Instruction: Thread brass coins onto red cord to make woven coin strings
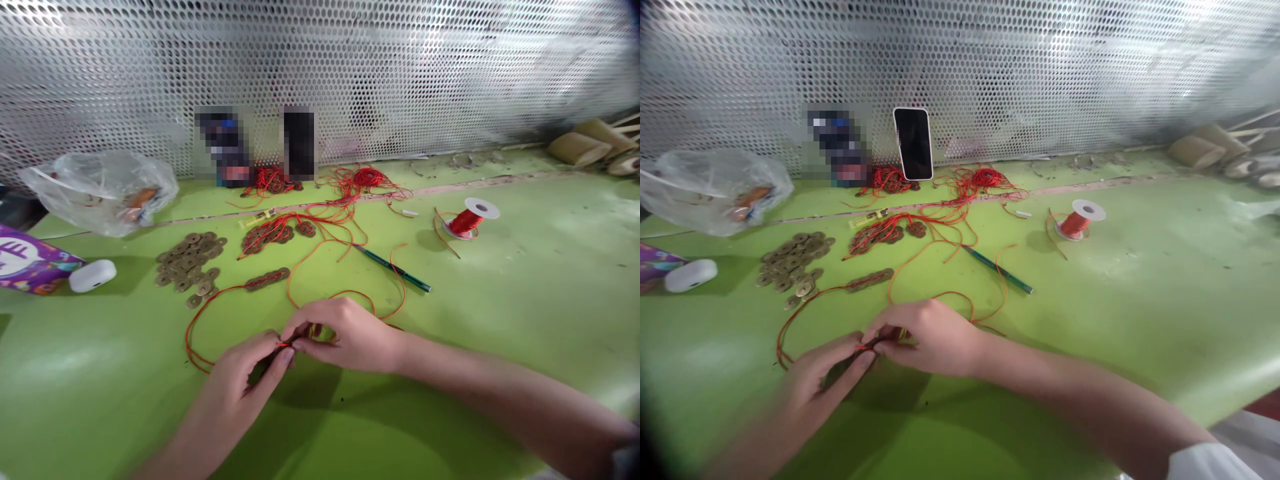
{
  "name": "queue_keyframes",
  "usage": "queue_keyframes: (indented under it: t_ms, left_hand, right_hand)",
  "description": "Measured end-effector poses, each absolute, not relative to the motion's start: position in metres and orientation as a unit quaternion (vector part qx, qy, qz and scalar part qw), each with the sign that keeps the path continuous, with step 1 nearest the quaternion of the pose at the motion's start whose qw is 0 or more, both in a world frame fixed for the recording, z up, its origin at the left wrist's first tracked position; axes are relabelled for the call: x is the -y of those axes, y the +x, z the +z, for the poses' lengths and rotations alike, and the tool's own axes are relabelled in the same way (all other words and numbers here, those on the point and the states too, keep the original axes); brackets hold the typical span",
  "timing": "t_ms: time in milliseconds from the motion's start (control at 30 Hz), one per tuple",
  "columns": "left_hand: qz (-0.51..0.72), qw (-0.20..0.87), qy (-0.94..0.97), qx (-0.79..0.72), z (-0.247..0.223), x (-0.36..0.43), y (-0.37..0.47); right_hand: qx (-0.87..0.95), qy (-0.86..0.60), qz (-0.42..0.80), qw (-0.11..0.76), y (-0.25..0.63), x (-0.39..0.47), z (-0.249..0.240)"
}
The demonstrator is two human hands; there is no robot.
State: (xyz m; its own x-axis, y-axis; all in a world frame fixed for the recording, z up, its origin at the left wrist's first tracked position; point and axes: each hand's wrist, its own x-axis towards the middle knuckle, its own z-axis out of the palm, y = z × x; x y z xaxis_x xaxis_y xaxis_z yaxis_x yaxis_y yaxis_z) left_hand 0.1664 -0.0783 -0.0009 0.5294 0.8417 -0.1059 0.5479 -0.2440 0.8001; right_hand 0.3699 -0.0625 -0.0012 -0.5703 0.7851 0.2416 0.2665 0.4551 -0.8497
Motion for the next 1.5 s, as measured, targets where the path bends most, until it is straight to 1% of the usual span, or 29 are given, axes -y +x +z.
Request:
queue_keyframes:
  t_ms: [167, 233, 300, 400, 500, 600, 733, 867, 933, 1000, 1067, 1167, 1233, 1300, 1367, 1433, 1500]
  left_hand:
    - [0.178, 0.406, 0.776, -0.448, 0.000, 0.079, 0.167]
    - [0.180, 0.394, 0.787, -0.440, 0.001, 0.079, 0.168]
    - [0.177, 0.385, 0.796, -0.433, 0.000, 0.079, 0.169]
    - [0.168, 0.373, 0.809, -0.422, -0.001, 0.079, 0.170]
    - [0.164, 0.359, 0.818, -0.418, -0.001, 0.080, 0.170]
    - [0.158, 0.357, 0.818, -0.423, 0.000, 0.080, 0.170]
    - [0.154, 0.362, 0.813, -0.430, 0.000, 0.080, 0.172]
    - [0.154, 0.380, 0.801, -0.436, 0.000, 0.080, 0.173]
    - [0.155, 0.390, 0.793, -0.442, 0.000, 0.080, 0.172]
    - [0.152, 0.395, 0.785, -0.453, 0.000, 0.080, 0.171]
    - [0.153, 0.400, 0.769, -0.474, 0.001, 0.081, 0.170]
    - [0.153, 0.418, 0.732, -0.517, 0.004, 0.082, 0.170]
    - [0.141, 0.428, 0.720, -0.527, 0.007, 0.083, 0.171]
    - [0.127, 0.432, 0.722, -0.524, 0.010, 0.082, 0.172]
    - [0.122, 0.434, 0.722, -0.524, 0.012, 0.081, 0.172]
    - [0.126, 0.449, 0.710, -0.528, 0.014, 0.080, 0.172]
    - [0.140, 0.470, 0.691, -0.532, 0.015, 0.079, 0.171]
  right_hand:
    - [0.817, -0.317, 0.333, 0.348, 0.371, 0.062, -0.009]
    - [0.835, -0.315, 0.287, 0.348, 0.371, 0.062, -0.012]
    - [0.860, -0.304, 0.201, 0.358, 0.372, 0.062, -0.013]
    - [0.889, -0.261, 0.035, 0.375, 0.374, 0.063, -0.012]
    - [0.902, -0.221, -0.065, 0.364, 0.376, 0.063, -0.009]
    - [0.911, -0.210, -0.102, 0.341, 0.375, 0.064, -0.007]
    - [0.915, -0.216, -0.110, 0.323, 0.370, 0.065, -0.008]
    - [0.911, -0.241, -0.089, 0.322, 0.366, 0.066, -0.010]
    - [0.897, -0.276, -0.040, 0.344, 0.366, 0.066, -0.008]
    - [0.864, -0.310, 0.065, 0.391, 0.369, 0.063, -0.002]
    - [0.794, -0.346, 0.212, 0.452, 0.378, 0.057, 0.007]
    - [0.620, -0.381, 0.403, 0.555, 0.400, 0.045, 0.023]
    - [0.500, -0.380, 0.479, 0.613, 0.419, 0.035, 0.031]
    - [0.405, -0.386, 0.507, 0.656, 0.437, 0.026, 0.037]
    - [0.349, -0.387, 0.511, 0.684, 0.455, 0.018, 0.040]
    - [0.337, -0.389, 0.506, 0.692, 0.471, 0.010, 0.041]
    - [0.363, -0.403, 0.491, 0.682, 0.487, 0.003, 0.040]
